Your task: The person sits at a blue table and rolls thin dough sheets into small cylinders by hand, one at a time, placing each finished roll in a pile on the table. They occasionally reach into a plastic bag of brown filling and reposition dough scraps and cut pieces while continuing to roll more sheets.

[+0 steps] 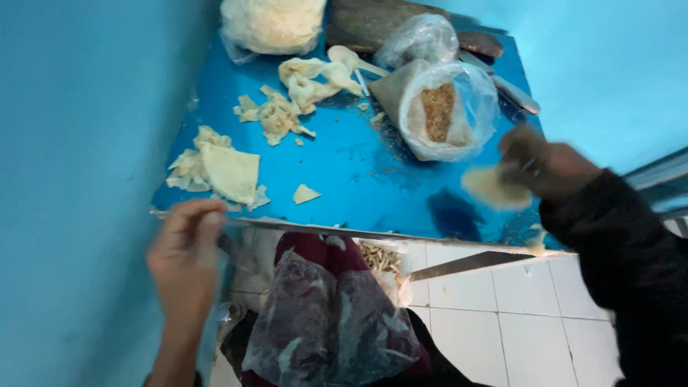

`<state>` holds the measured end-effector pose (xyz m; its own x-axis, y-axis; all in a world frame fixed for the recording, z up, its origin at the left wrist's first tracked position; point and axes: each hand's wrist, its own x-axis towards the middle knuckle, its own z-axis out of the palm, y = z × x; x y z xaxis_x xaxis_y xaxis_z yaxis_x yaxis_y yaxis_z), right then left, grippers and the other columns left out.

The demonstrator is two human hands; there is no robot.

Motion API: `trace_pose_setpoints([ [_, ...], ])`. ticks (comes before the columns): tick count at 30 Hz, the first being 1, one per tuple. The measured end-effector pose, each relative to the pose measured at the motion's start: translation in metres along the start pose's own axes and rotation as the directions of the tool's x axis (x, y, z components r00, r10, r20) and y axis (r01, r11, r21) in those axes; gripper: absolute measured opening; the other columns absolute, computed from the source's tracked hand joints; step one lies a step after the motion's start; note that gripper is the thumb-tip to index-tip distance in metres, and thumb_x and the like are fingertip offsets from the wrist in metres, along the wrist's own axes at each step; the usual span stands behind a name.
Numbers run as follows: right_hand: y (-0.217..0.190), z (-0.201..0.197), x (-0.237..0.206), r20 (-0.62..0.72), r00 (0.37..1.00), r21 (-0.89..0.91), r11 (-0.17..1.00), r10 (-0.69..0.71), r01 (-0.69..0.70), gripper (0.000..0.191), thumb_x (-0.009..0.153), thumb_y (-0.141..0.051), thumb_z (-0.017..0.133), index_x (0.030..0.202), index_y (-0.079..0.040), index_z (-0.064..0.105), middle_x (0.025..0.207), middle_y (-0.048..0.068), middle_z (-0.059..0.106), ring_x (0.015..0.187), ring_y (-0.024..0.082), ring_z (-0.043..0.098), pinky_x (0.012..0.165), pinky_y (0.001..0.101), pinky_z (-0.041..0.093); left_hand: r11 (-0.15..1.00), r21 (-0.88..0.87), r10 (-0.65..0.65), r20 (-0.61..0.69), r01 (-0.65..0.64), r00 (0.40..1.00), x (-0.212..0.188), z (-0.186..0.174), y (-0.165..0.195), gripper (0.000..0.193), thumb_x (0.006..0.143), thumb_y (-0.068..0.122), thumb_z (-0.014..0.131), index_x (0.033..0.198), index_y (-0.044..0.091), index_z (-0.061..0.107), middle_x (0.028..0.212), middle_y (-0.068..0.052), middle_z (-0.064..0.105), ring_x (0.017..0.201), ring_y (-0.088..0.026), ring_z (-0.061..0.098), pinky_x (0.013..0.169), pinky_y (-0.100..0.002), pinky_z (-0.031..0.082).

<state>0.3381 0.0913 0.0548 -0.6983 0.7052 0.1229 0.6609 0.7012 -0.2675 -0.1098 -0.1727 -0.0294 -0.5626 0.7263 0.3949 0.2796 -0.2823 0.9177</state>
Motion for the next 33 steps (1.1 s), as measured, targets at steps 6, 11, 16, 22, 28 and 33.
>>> trace_pose_setpoints([
  [6, -0.056, 0.002, -0.003, -0.106, 0.987, -0.154, 0.978, 0.123, -0.139, 0.045, 0.092, -0.01, 0.073, 0.13, -0.005, 0.049, 0.101, 0.014, 0.072, 0.089, 0.028, 0.075, 0.074, 0.0398, 0.059, 0.998, -0.063, 0.021, 0.123, -0.013, 0.992, -0.011, 0.036, -0.005, 0.016, 0.104, 0.012, 0.062, 0.115, 0.004, 0.07, 0.11, -0.004, 0.075, 0.1, -0.012, 0.069, 0.087, -0.027, 0.055],
  [11, -0.139, 0.04, -0.004, -0.252, 0.938, 0.234, 0.925, -0.239, 0.299, 0.035, 0.09, -0.001, 0.073, 0.119, -0.009, 0.056, 0.115, 0.017, 0.065, 0.097, 0.022, 0.072, 0.082, 0.0346, 0.059, 0.841, -0.479, -0.096, 0.324, 0.25, 0.941, -0.025, 0.107, -0.011, 0.034, 0.11, 0.027, 0.055, 0.13, 0.002, 0.066, 0.109, -0.004, 0.07, 0.097, -0.011, 0.065, 0.086, -0.026, 0.053],
  [16, -0.192, 0.091, 0.02, -0.078, 0.996, 0.876, 0.479, 0.049, 0.045, 0.05, 0.088, 0.004, 0.069, 0.131, -0.005, 0.045, 0.112, 0.013, 0.066, 0.106, 0.019, 0.067, 0.091, 0.0323, 0.055, 0.46, -0.71, -0.321, 0.427, 0.534, 0.845, -0.059, 0.136, -0.04, 0.039, 0.11, 0.029, 0.054, 0.128, -0.005, 0.063, 0.091, -0.004, 0.064, 0.075, -0.01, 0.061, 0.071, -0.029, 0.054],
  [22, -0.246, 0.12, -0.023, -0.513, 0.858, 0.362, 0.907, 0.003, 0.214, 0.056, 0.082, -0.008, 0.083, 0.129, -0.002, 0.053, 0.108, 0.013, 0.066, 0.091, 0.023, 0.067, 0.08, 0.0339, 0.056, 0.364, -0.743, -0.44, 0.395, 0.562, 0.807, -0.08, 0.126, -0.026, 0.04, 0.108, 0.03, 0.047, 0.126, -0.003, 0.061, 0.107, -0.01, 0.073, 0.091, -0.017, 0.072, 0.081, -0.033, 0.06],
  [28, -0.24, 0.136, -0.036, -0.435, 0.864, 0.581, 0.812, 0.253, 0.054, 0.044, 0.088, -0.002, 0.073, 0.129, -0.004, 0.057, 0.108, 0.011, 0.076, 0.1, 0.018, 0.077, 0.084, 0.0298, 0.062, 0.536, -0.641, -0.423, 0.359, 0.549, 0.832, -0.087, 0.127, 0.015, 0.043, 0.107, 0.029, 0.046, 0.131, -0.004, 0.061, 0.119, -0.013, 0.071, 0.105, -0.018, 0.073, 0.094, -0.035, 0.061],
  [33, -0.218, 0.13, -0.043, -0.185, 0.889, 0.842, 0.534, 0.418, -0.075, 0.045, 0.088, 0.002, 0.07, 0.131, -0.004, 0.056, 0.101, 0.015, 0.079, 0.098, 0.018, 0.076, 0.085, 0.0301, 0.061, 0.53, -0.669, -0.365, 0.375, 0.521, 0.852, -0.09, 0.132, 0.031, 0.036, 0.103, 0.019, 0.055, 0.129, -0.004, 0.062, 0.117, -0.011, 0.072, 0.103, -0.016, 0.072, 0.093, -0.033, 0.059],
])
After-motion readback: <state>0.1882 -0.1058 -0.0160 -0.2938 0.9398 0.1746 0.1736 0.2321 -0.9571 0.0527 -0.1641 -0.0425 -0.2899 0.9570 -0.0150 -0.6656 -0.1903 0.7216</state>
